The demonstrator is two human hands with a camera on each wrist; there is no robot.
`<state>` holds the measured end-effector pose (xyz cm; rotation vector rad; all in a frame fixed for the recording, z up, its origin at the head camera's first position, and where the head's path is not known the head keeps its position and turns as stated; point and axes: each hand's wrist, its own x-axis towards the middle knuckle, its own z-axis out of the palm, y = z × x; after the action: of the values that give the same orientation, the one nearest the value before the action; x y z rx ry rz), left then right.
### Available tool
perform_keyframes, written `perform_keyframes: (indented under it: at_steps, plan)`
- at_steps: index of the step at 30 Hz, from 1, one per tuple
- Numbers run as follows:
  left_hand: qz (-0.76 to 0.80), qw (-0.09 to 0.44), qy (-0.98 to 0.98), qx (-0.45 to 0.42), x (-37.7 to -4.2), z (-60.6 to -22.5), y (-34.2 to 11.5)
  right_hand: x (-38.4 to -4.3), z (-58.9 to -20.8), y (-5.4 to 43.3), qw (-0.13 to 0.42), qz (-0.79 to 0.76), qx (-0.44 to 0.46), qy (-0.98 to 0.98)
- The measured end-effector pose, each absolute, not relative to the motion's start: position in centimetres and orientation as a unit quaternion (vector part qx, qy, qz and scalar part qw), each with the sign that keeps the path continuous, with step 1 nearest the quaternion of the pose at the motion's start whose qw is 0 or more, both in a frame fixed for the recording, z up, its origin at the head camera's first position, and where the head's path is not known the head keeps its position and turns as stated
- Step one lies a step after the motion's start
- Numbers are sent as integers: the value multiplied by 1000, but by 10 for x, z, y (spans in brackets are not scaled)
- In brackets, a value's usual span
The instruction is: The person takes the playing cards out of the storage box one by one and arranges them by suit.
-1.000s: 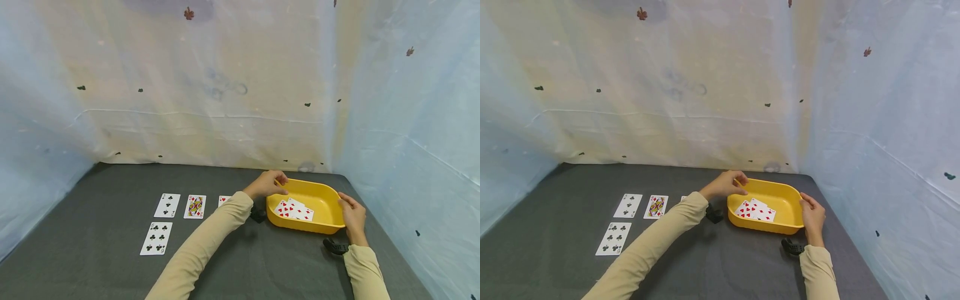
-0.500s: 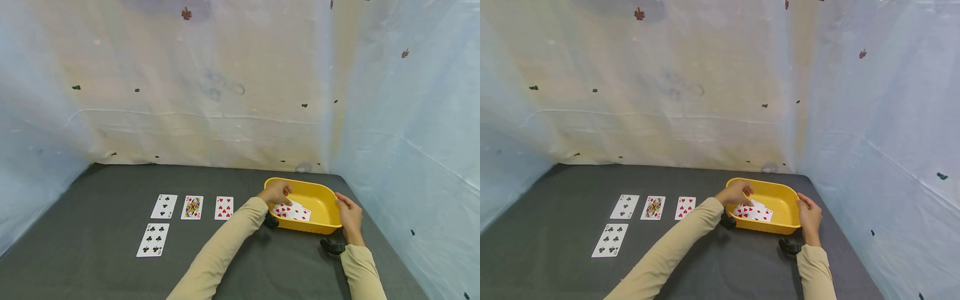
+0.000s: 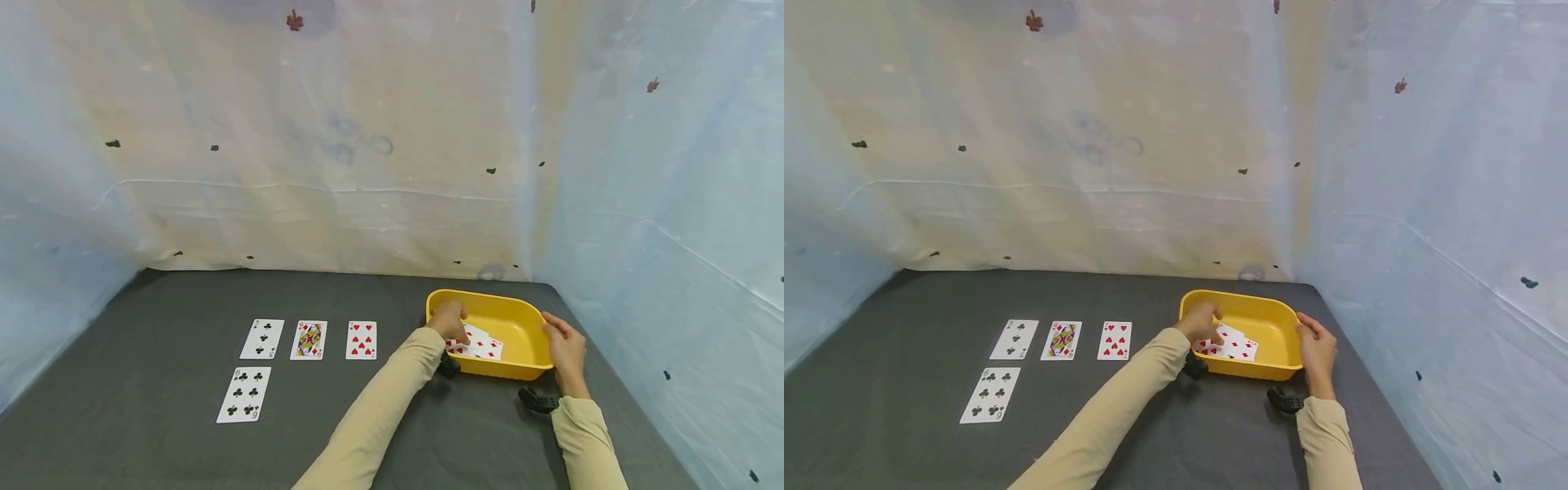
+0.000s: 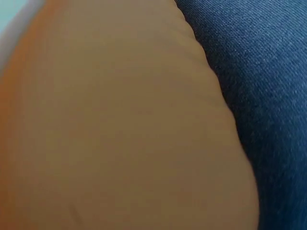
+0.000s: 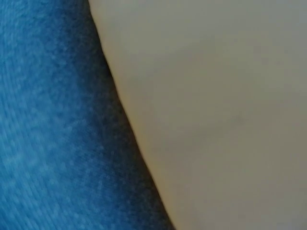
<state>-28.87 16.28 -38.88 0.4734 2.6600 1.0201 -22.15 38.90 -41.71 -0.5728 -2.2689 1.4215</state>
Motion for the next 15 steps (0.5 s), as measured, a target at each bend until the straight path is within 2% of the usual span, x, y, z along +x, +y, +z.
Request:
perform_keyframes:
  at_steps: [15]
  plan:
    - [277, 119, 941, 156, -293, -400, 171, -222, -419, 390, 202, 516, -205, -807]
